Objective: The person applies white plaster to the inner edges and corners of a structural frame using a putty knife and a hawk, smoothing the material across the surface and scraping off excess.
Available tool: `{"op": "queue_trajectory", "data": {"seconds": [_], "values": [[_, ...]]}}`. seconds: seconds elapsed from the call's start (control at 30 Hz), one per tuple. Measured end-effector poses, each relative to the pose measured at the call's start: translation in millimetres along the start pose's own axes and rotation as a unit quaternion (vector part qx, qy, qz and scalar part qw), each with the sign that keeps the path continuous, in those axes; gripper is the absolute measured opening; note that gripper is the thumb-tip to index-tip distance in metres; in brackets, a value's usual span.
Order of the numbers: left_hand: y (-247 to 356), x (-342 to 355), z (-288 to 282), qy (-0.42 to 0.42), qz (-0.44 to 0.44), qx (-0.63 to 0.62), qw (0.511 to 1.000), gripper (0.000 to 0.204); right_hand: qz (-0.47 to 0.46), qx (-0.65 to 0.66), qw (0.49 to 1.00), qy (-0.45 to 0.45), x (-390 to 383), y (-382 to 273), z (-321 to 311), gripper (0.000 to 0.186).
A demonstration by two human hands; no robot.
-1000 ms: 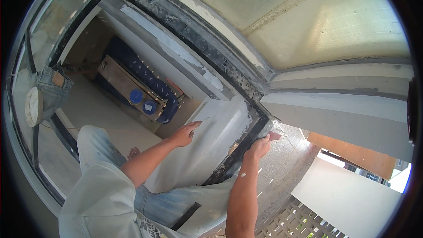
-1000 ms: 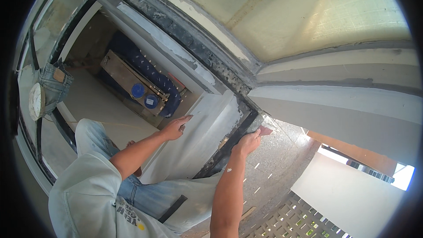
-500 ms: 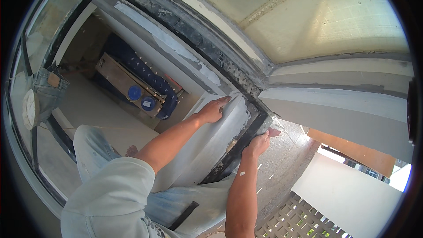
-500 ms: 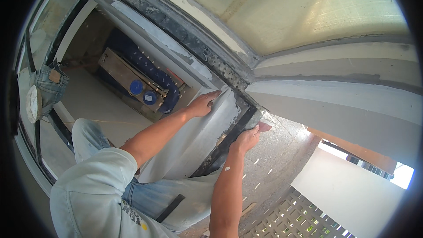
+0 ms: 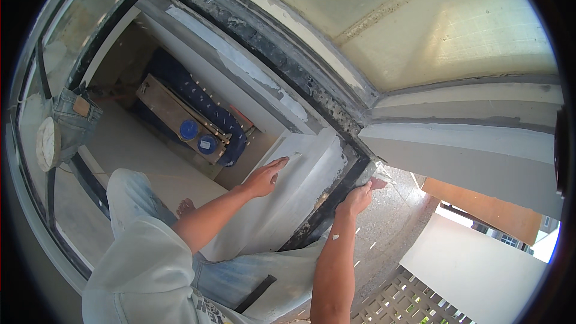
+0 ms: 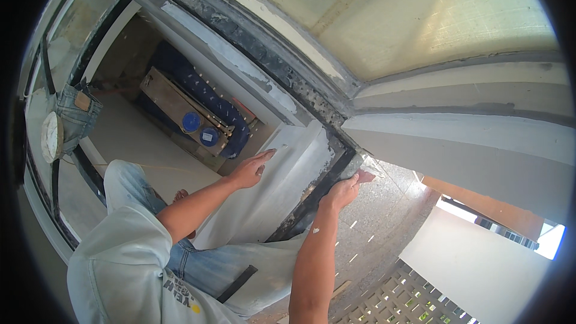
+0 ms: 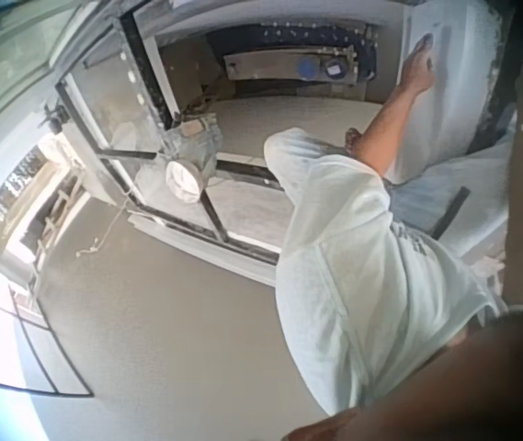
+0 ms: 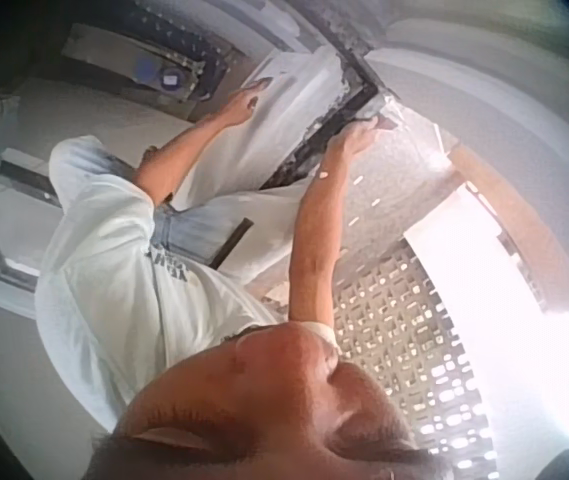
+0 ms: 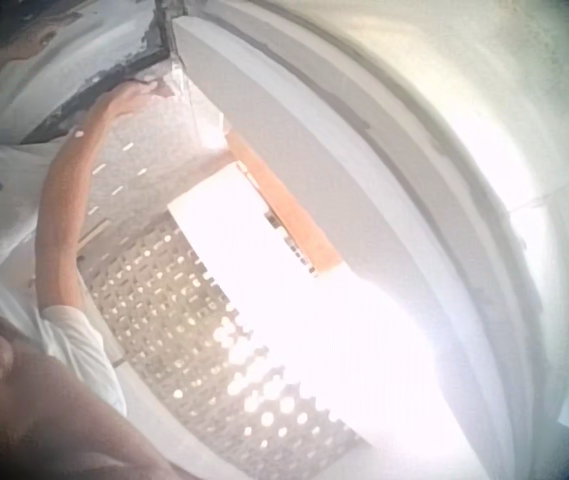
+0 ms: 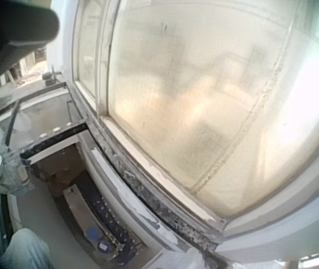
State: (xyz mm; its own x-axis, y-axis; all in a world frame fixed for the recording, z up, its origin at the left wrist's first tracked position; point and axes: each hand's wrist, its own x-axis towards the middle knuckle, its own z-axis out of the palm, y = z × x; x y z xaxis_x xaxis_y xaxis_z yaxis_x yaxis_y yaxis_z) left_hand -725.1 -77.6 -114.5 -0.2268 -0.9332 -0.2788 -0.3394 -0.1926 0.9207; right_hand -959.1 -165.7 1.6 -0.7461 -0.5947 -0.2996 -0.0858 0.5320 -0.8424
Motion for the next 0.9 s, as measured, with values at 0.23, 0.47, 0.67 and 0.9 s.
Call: {"op": "queue_trajectory", "data": {"seconds": [0.23,0.47,0.67,0.9], "values": [[-16,111,3,0.019,0.032,0.046,0.998,0.074,0.023,0.022,0.999,-0.015,-12,1,12,0.044],[-8,90,19,-0.022,0.023,-0.012,0.999,0.075,0.001,0.019,1.0,-0.022,0,6,3,0.045],[-51,-37,9,-0.065,0.022,-0.007,0.998,0.076,-0.004,0.023,1.0,-0.013,-6,-3,5,0.045],[-41,38,20,-0.011,-0.002,-0.019,1.0,0.073,0.01,-0.005,1.0,0.001,-6,-3,1,0.045]]}}
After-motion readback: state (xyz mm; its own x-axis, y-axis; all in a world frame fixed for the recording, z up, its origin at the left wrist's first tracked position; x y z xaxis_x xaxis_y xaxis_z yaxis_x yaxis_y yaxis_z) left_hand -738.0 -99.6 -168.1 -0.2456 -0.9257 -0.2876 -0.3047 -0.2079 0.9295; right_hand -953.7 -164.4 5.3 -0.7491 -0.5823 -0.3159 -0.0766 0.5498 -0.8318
